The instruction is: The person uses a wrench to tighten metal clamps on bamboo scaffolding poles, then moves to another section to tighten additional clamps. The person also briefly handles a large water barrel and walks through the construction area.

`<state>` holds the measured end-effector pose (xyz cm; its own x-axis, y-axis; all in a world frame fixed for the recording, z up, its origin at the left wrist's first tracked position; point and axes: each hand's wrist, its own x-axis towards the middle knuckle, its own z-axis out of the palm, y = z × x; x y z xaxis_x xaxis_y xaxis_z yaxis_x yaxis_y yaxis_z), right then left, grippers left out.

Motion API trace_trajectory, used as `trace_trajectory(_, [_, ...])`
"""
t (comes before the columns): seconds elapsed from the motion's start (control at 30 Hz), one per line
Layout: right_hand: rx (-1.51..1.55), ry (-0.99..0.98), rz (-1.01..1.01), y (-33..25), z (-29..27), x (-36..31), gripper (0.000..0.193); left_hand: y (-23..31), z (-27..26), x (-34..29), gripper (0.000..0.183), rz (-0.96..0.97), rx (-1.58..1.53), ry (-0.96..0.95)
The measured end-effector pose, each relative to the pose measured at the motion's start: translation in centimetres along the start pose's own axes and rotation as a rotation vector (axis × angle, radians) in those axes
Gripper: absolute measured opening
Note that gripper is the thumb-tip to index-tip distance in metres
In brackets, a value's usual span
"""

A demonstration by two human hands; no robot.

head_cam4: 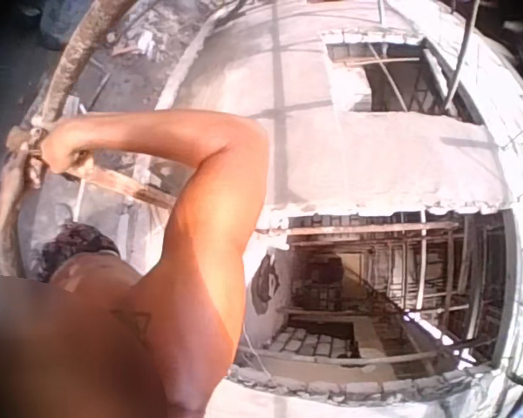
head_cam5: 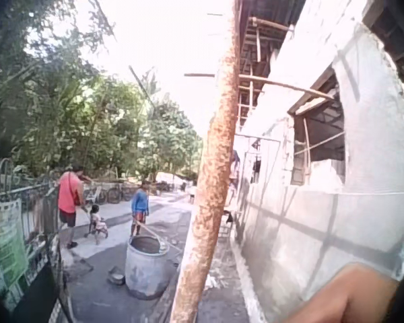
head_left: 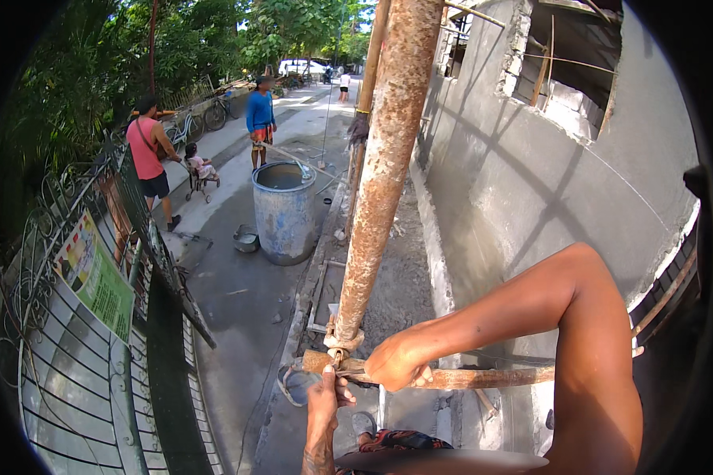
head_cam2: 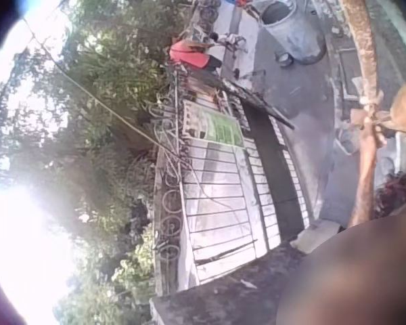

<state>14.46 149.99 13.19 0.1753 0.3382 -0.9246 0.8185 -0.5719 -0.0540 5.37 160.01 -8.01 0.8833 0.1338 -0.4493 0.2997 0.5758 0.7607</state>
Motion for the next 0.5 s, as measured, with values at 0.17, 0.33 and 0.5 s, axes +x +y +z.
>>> trace_trajectory(0.17, [-0.119,0.280,-0.323,0.7,0.1,-0.2,0.022,-1.1,0.7,0.2,0.052,0.086,-0.078,0.012])
trace_trajectory(0.33, [0.339,0.293,-0.063,0.1,0.3,-1.7,0.034,-1.8,1.6,-0.1,0.053,0.148,-0.130,0.056])
trace_trajectory(0.5, [0.262,0.251,0.154,-0.7,0.9,-1.0,0.040,-1.7,1.7,-0.4,0.053,0.115,-0.153,0.082])
